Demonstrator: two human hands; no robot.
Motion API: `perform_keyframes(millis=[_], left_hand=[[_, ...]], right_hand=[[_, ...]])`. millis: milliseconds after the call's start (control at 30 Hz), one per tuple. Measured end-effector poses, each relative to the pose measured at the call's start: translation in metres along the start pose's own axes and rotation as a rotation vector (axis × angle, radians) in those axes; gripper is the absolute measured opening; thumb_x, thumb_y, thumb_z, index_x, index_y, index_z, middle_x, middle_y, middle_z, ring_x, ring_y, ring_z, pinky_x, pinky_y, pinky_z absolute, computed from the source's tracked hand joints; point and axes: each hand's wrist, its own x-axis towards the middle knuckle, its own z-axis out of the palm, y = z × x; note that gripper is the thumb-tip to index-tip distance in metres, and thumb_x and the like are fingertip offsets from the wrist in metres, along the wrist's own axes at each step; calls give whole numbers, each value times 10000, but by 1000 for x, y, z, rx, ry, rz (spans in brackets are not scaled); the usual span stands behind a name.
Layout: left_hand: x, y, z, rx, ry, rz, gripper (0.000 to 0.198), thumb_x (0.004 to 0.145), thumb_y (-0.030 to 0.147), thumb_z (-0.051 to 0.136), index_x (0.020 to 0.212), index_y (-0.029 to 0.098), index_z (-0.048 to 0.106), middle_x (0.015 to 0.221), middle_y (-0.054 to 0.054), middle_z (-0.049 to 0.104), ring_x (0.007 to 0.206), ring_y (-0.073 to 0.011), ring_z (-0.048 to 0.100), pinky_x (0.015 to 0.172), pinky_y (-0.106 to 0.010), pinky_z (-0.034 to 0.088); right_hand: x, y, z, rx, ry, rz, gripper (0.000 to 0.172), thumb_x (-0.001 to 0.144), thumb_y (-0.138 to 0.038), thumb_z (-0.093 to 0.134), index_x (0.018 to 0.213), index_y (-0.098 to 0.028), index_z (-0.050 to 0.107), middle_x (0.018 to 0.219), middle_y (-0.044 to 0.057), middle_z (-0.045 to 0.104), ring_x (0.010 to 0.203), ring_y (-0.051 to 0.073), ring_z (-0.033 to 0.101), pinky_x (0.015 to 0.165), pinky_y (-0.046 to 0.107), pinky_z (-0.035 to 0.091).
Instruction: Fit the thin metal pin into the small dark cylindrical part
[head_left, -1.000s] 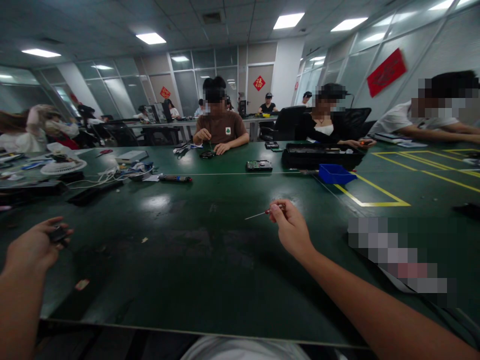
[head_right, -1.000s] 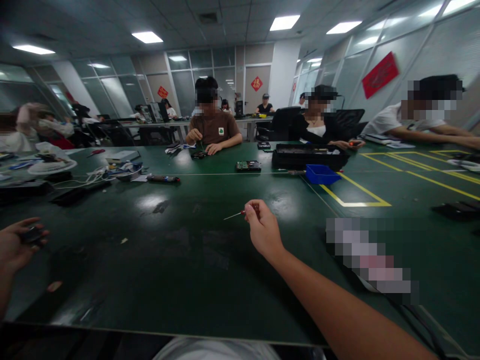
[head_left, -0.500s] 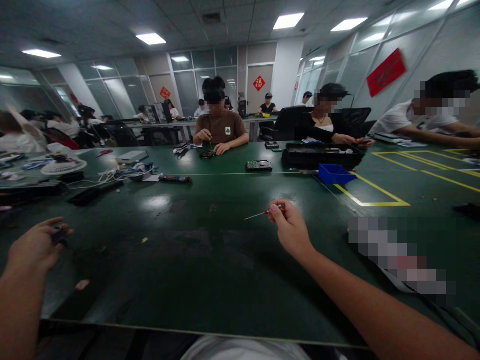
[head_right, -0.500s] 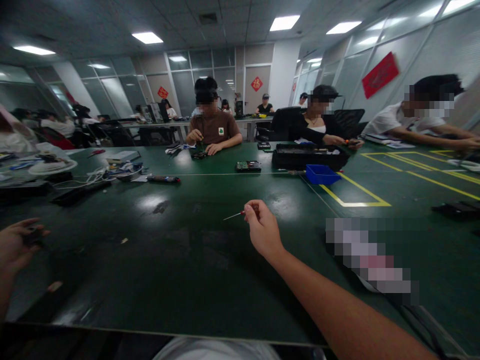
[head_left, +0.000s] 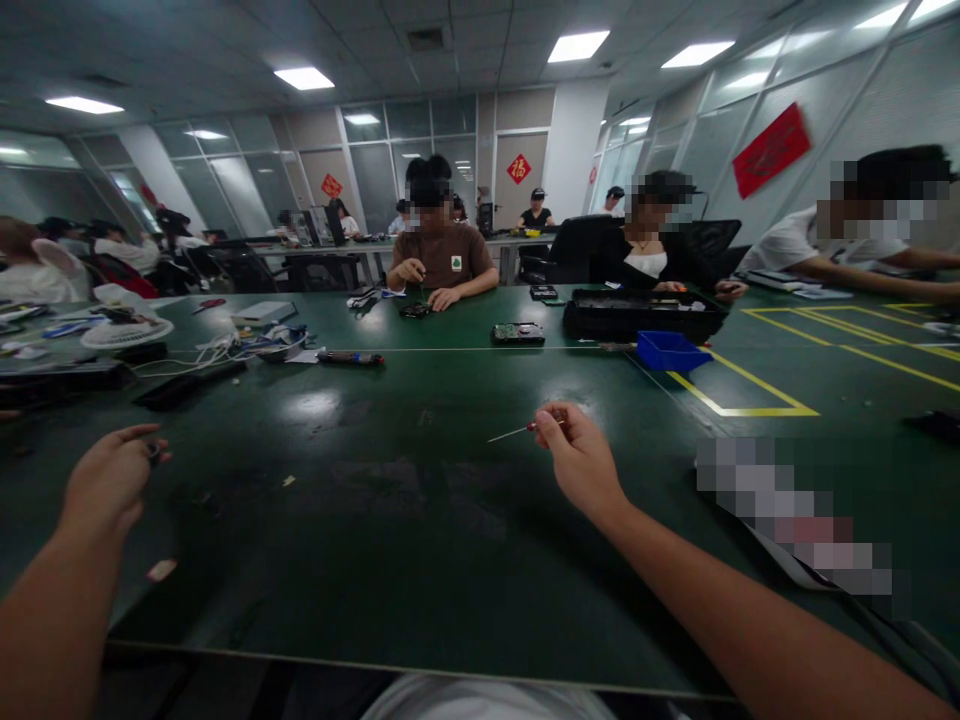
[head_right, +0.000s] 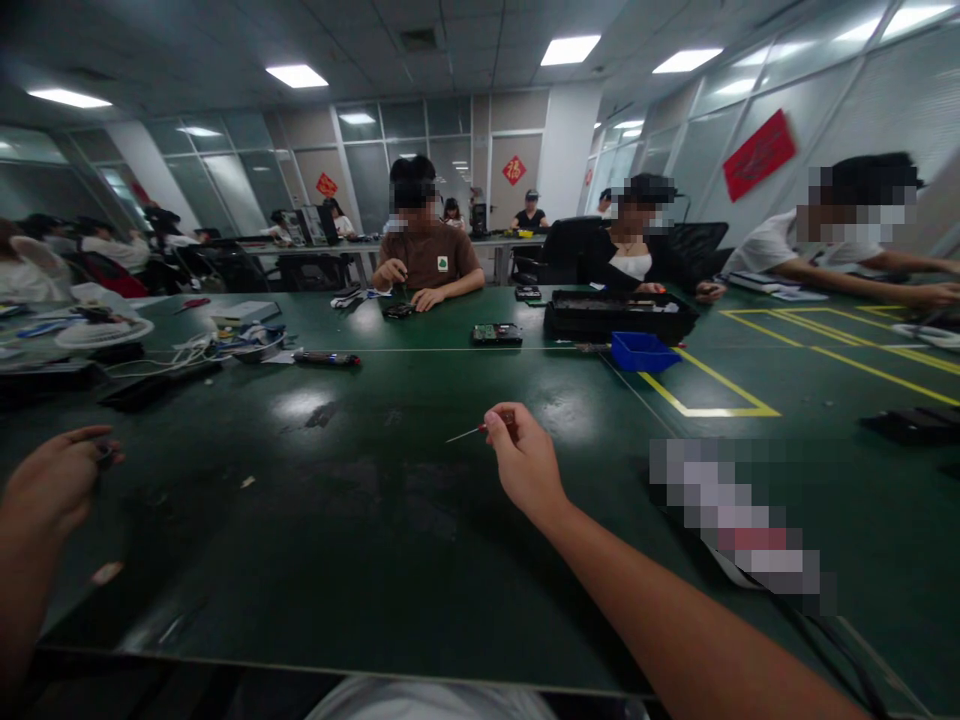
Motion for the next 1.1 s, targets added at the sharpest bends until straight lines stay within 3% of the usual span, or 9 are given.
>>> perform_keyframes(millis=[100, 300, 467, 600, 700, 800, 900, 1100], left_hand=[[-18, 16, 27, -55, -74, -18, 340, 503, 20, 506, 810, 145, 583, 713, 8, 561, 656, -143, 522, 616, -222, 399], [-73, 49, 89, -205, -423, 44, 357, 523, 81, 522, 862, 120, 624, 731, -20, 582, 687, -159, 542, 640, -249, 415], [-128, 71, 144, -191, -780, 106, 405, 572, 135, 527, 960, 148, 639, 721, -20, 592, 669, -177, 549, 635, -296, 411], [-178, 74, 187, -146, -1021, 222, 269, 701, 162, 515, 936, 181, 645, 731, -45, 610, 694, -193, 562, 696, -354, 418], [-216, 61, 212, -141, -1144, 258, 234, 747, 158, 501, 931, 208, 637, 801, -73, 629, 774, -220, 592, 748, -395, 432], [-243, 42, 226, 9, -1176, 380, 352, 759, 145, 552, 1091, 243, 619, 961, -99, 648, 915, -263, 611, 839, -438, 435], [-249, 25, 227, 102, -1156, 564, 523, 725, 50, 571, 1214, 236, 577, 1111, -133, 637, 1054, -287, 596, 937, -463, 427], [-229, 18, 218, 67, -1160, 717, 319, 811, 81, 624, 1093, 225, 658, 1187, -127, 649, 1135, -281, 595, 1021, -488, 423]], right_hand=[[0, 0, 0, 5, -14, 3, 271, 931, -473, 564, 908, -212, 635, 730, 23, 653, 673, 186, 606, 638, 324, 461], [0, -1, 0, -17, -69, 62, 304, 911, -501, 588, 909, -206, 662, 588, -19, 582, 545, 166, 564, 536, 304, 412], [1, 2, 0, -4, -34, 40, 282, 894, -472, 605, 955, -202, 662, 695, 13, 638, 635, 184, 609, 603, 324, 467], [2, 8, 0, 57, -25, 4, 269, 890, -395, 599, 1077, -207, 642, 848, 38, 678, 755, 196, 643, 704, 350, 510], [2, 8, 0, 14, -59, 22, 276, 903, -407, 590, 1078, -205, 657, 828, 35, 681, 723, 195, 630, 681, 348, 496], [2, 5, -1, -62, -76, 23, 261, 897, -458, 611, 926, -208, 679, 776, 30, 680, 682, 192, 607, 640, 336, 463], [1, 1, -2, -110, -62, 24, 301, 871, -501, 649, 797, -209, 649, 704, 16, 648, 638, 185, 580, 600, 325, 432], [1, -1, -3, 23, -14, 26, 267, 880, -461, 626, 790, -210, 626, 694, 17, 642, 639, 182, 592, 606, 325, 460]])
